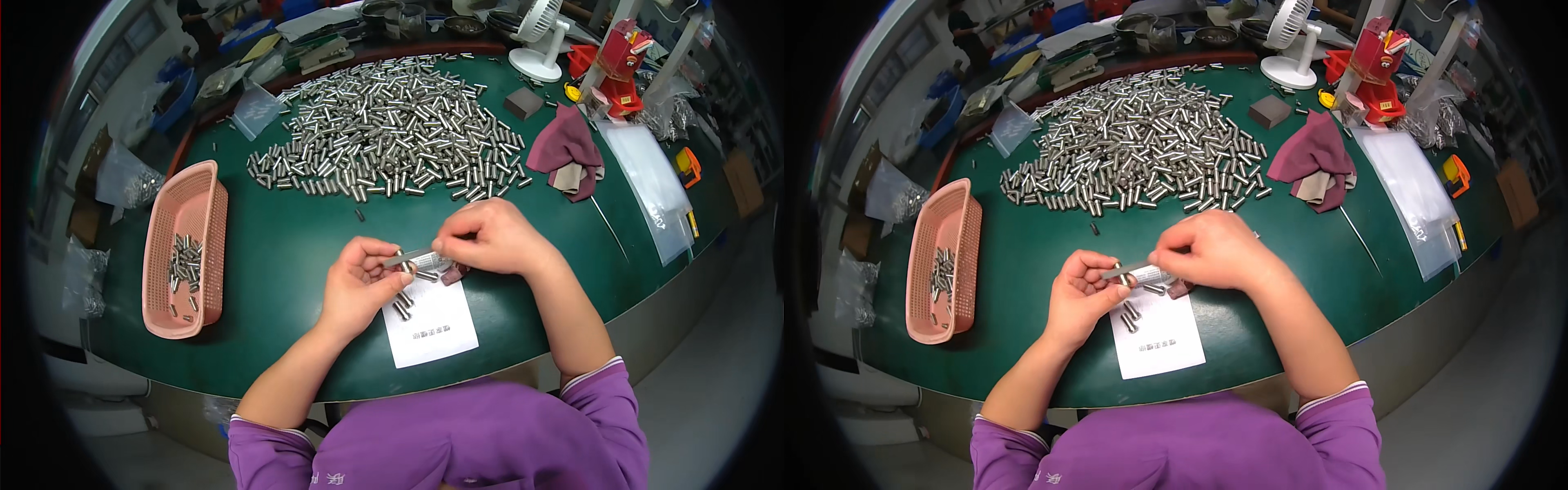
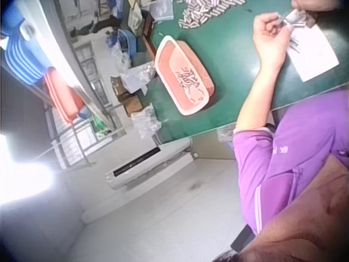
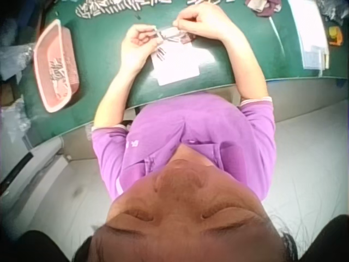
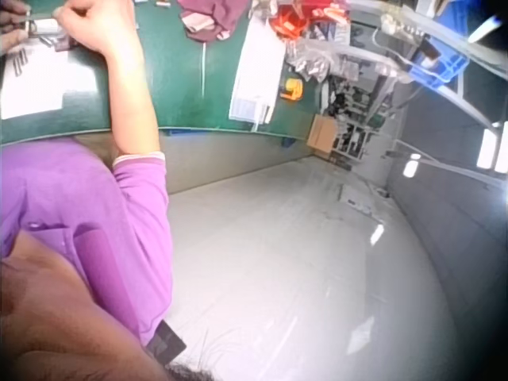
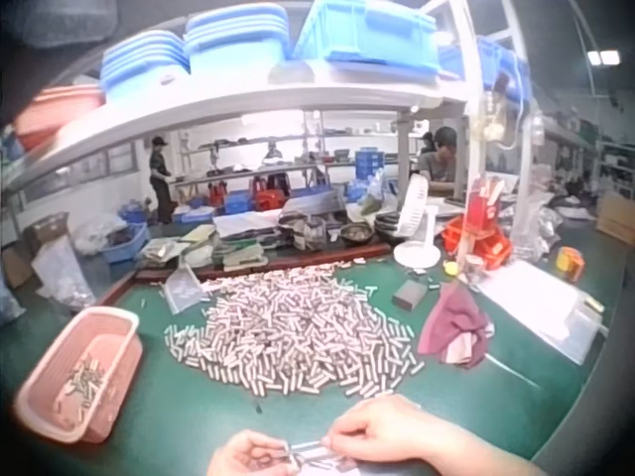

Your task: The person sits at a green workbench and sorts small cylindrical metal parts. They pick up the parts from a large pile, measure them with a caliper, and place them into a pink basket or onto a white paper. The person handles the parts one by one, occasionally using a tool to assist in the sorting process.

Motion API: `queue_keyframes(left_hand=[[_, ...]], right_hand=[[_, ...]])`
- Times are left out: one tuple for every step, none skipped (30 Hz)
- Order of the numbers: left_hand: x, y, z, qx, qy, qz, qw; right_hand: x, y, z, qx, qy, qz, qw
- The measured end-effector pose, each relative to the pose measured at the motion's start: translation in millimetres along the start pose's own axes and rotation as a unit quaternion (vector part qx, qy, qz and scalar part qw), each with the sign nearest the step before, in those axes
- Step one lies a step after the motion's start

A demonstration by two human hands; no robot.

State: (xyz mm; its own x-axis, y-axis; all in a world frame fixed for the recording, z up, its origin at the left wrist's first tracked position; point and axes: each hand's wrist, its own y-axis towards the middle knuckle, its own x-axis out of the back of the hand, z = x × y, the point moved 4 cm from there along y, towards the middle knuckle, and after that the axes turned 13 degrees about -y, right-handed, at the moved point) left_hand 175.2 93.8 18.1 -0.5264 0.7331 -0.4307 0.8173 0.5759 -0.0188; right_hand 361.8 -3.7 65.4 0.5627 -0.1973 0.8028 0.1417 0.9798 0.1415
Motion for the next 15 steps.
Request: queue_keyframes(left_hand=[[3, 1, -1, -0.007, -0.008, 0.003, 1.0], [4, 3, -2, -0.013, -0.018, 0.007, 1.0], [3, 5, -3, -0.019, -0.019, 0.008, 1.0], [3, 5, -4, -0.021, -0.018, 0.009, 1.0], [3, 5, -4, -0.023, -0.017, 0.009, 1.0], [2, 5, -4, -0.018, -0.009, 0.009, 1.0], [1, 4, -3, -0.011, -0.002, 0.007, 1.0], [0, 3, -2, -0.004, 0.005, 0.005, 1.0], [1, 2, -2, 0.003, 0.041, -0.001, 0.999], [1, 2, -1, 0.01, 0.075, -0.006, 0.997], [1, 1, 0, 0.017, 0.109, -0.01, 0.994], [-2, -1, 0, 0.002, 0.15, -0.012, 0.989], [-6, -2, -1, -0.012, 0.191, -0.013, 0.981], [-9, -3, -2, -0.027, 0.232, -0.013, 0.972], [-12, -3, -5, -0.069, 0.304, 0.002, 0.95]], right_hand=[[5, -3, -16, -0.039, -0.019, -0.008, 0.999], [15, -5, -21, -0.062, -0.041, -0.017, 0.997], [18, -4, -27, -0.094, -0.019, -0.015, 0.995], [16, -4, -33, -0.129, 0.006, -0.014, 0.992], [14, -4, -34, -0.122, -0.009, -0.017, 0.992], [10, -3, -34, -0.115, -0.023, -0.021, 0.993], [6, -2, -33, -0.11, -0.038, -0.022, 0.993], [4, -2, -31, -0.112, -0.037, -0.009, 0.993], [3, -1, -27, -0.114, -0.037, 0.003, 0.993], [3, -2, -24, -0.117, -0.038, 0.016, 0.992], [1, -2, -23, -0.106, -0.006, 0.022, 0.994], [-2, -3, -20, -0.114, 0.04, 0.034, 0.992], [-3, -4, -16, -0.123, 0.086, 0.044, 0.988], [-6, -5, -14, -0.132, 0.132, 0.053, 0.981], [-10, -6, -12, -0.139, 0.162, 0.078, 0.974]])
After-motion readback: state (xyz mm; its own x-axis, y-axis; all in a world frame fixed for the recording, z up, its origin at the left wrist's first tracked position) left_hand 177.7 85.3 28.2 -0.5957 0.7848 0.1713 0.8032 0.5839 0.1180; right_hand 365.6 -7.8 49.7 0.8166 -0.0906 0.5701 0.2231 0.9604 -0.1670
